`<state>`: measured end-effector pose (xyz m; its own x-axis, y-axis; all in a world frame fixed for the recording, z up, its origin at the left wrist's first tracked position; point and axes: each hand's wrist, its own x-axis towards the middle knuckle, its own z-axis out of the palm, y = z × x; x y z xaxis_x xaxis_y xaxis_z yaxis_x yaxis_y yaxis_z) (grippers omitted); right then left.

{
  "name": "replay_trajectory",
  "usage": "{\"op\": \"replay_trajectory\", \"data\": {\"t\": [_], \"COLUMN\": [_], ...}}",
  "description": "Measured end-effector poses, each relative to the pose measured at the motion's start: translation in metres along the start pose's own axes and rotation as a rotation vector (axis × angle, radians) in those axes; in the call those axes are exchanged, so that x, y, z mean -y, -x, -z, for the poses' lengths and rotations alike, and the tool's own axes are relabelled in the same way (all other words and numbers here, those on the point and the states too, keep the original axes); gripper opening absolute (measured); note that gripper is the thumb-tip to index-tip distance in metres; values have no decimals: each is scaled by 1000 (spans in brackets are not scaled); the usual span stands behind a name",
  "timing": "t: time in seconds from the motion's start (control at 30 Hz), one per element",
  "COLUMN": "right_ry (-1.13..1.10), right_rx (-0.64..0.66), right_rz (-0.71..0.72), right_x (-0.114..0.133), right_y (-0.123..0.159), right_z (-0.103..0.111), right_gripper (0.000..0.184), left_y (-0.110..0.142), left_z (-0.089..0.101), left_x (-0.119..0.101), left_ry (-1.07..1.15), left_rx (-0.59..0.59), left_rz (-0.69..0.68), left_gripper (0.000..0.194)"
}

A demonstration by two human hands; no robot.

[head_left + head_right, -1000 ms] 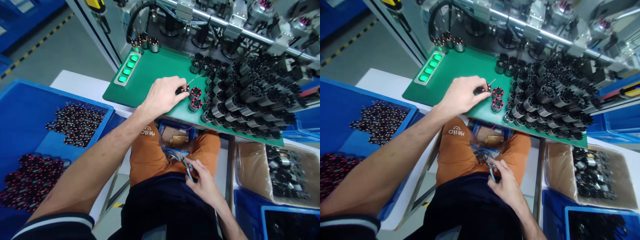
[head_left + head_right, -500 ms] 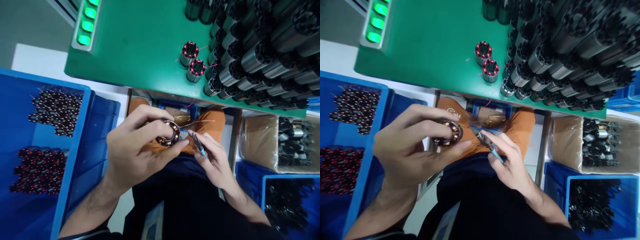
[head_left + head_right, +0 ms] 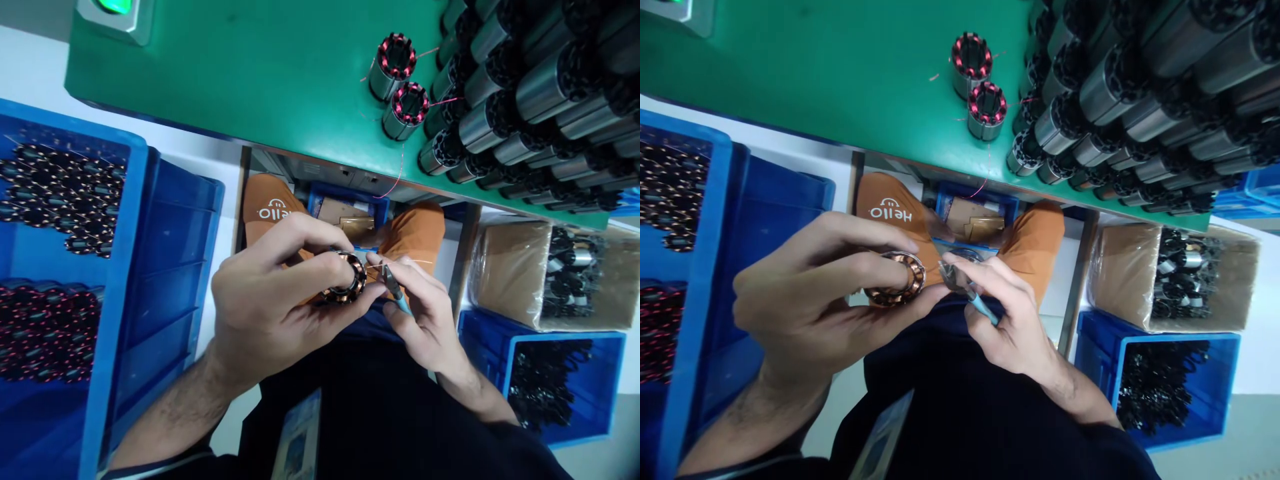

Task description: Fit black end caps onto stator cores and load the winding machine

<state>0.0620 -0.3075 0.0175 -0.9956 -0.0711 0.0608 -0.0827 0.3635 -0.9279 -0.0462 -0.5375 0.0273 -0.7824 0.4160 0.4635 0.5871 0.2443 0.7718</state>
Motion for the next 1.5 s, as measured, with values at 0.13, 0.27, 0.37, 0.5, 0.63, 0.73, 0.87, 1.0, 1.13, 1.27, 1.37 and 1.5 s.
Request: {"op": "replay_trajectory", "data": {"t": [0.13, 0.27, 0.37, 0.5, 0.63, 0.73, 0.87, 1.0, 1.13, 1.27, 1.37, 1.5], "right_ry": [20, -13, 25, 165, 343, 450, 528, 513, 456, 456, 477, 394], "right_rx": [-49, -77, -104, -179, -198, -249, -297, -298, -287, -285, -277, -244], "right_rz": [17, 31, -1, -89, 5, 132, 209, 201, 182, 169, 149, 154], "right_x": [0, -3, -8, -18, -26, -28, -26, -24, -25, -27, -30, -32], "right_y": [1, 5, 4, 0, -1, -2, -5, -7, -5, -4, -3, -1], "right_z": [-3, -8, -6, 3, 6, 3, 0, 0, 0, 2, 4, 8], "right_gripper": [87, 89, 70, 61, 72, 77, 78, 73, 79, 74, 66, 76], "left_y": [0, 1, 4, 8, 9, 9, 7, 3, 2, 0, -1, 0], "left_z": [-2, -6, -8, -14, -23, -31, -39, -41, -42, -44, -45, -45], "left_x": [0, 2, 7, 15, 16, 12, 6, 3, 3, 4, 4, 2], "left_ry": [11, 19, 71, 451, 823, 936, 997, 955, 943, 971, 950, 946], "left_rx": [1, -11, -32, -38, -41, -25, -11, 6, 11, 16, 27, 33], "left_rz": [-8, -30, 26, 241, 564, 675, 726, 716, 719, 708, 712, 698], "left_gripper": [30, 33, 33, 22, 15, 19, 25, 31, 31, 28, 31, 28]}}
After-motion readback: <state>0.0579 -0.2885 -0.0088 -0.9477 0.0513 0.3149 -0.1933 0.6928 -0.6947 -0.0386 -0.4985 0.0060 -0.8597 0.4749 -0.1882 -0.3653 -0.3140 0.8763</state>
